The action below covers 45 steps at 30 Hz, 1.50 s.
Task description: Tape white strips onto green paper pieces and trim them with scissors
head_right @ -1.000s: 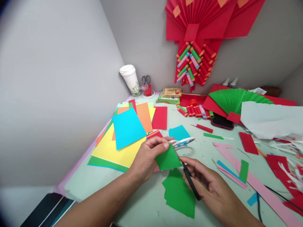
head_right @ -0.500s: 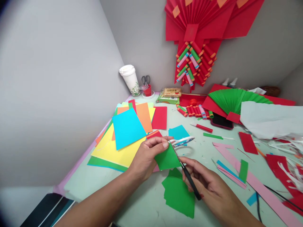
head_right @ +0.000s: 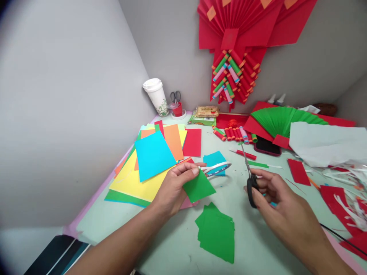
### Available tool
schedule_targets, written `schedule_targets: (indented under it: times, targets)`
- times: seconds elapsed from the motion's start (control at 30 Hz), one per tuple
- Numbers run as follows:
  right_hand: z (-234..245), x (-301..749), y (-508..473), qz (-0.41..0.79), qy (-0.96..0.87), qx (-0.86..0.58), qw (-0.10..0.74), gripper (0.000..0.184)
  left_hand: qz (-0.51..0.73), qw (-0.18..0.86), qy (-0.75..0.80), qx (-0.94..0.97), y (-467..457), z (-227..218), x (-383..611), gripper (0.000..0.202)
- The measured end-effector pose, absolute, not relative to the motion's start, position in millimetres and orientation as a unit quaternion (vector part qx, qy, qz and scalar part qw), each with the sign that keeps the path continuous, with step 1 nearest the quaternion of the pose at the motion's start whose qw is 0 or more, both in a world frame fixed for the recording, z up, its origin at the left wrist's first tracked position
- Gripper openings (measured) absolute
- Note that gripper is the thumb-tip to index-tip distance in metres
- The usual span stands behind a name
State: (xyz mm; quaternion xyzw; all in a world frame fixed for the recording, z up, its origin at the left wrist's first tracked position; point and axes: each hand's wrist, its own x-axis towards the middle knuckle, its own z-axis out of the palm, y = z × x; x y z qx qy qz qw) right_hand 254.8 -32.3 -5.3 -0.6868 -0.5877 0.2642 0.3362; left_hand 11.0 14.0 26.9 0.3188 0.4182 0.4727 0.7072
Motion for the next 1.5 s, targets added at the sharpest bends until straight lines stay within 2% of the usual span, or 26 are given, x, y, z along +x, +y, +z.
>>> schedule_targets:
  times: [0.1,0.27,0.43,0.53,0.63,0.8,0.9,1.03,1.13,1.27,1.4,1.5]
  targets:
    - [-21,264,-23,0.121,-0.642,-0.719,0.237,0.056,0.467,0.725,0.408,0.299,14,27,11,0.015]
    - [-55,273,-21,0.042,-0.715,-0.678,0.165,0.045,0.434,0.738,0.418,0.303,14,29,13,0.019]
    - [-53,278,-21,0.022,-0.763,-0.628,0.152,0.04,0.401,0.749,0.433,0.3,13,29,13,0.025]
    - [-27,271,-22,0.012,-0.756,-0.619,0.213,0.039,0.389,0.752,0.435,0.307,11,28,14,0.025]
    - [-5,258,-27,0.07,-0.732,-0.601,0.312,0.041,0.365,0.76,0.426,0.327,9,28,17,0.026]
    - [-7,244,-33,0.246,-0.713,-0.574,0.318,0.031,0.339,0.766,0.397,0.374,6,26,19,0.025]
    - [-8,246,-34,0.282,-0.67,-0.61,0.317,0.033,0.324,0.742,0.413,0.416,11,30,12,0.023]
    - [2,254,-32,0.279,-0.548,-0.716,0.33,0.04,0.354,0.584,0.495,0.537,25,41,-7,0.017]
    - [4,259,-30,0.309,-0.482,-0.747,0.338,0.044,0.297,0.513,0.535,0.601,34,45,-21,0.021]
    - [-3,261,-30,0.362,-0.452,-0.721,0.381,0.046,0.228,0.434,0.532,0.69,37,37,-28,0.019]
    - [-6,259,-31,0.383,-0.432,-0.714,0.396,0.045,0.268,0.313,0.53,0.741,34,31,-19,0.01]
    - [-4,257,-30,0.463,-0.371,-0.665,0.455,0.043,0.232,0.315,0.497,0.774,25,31,-8,0.022]
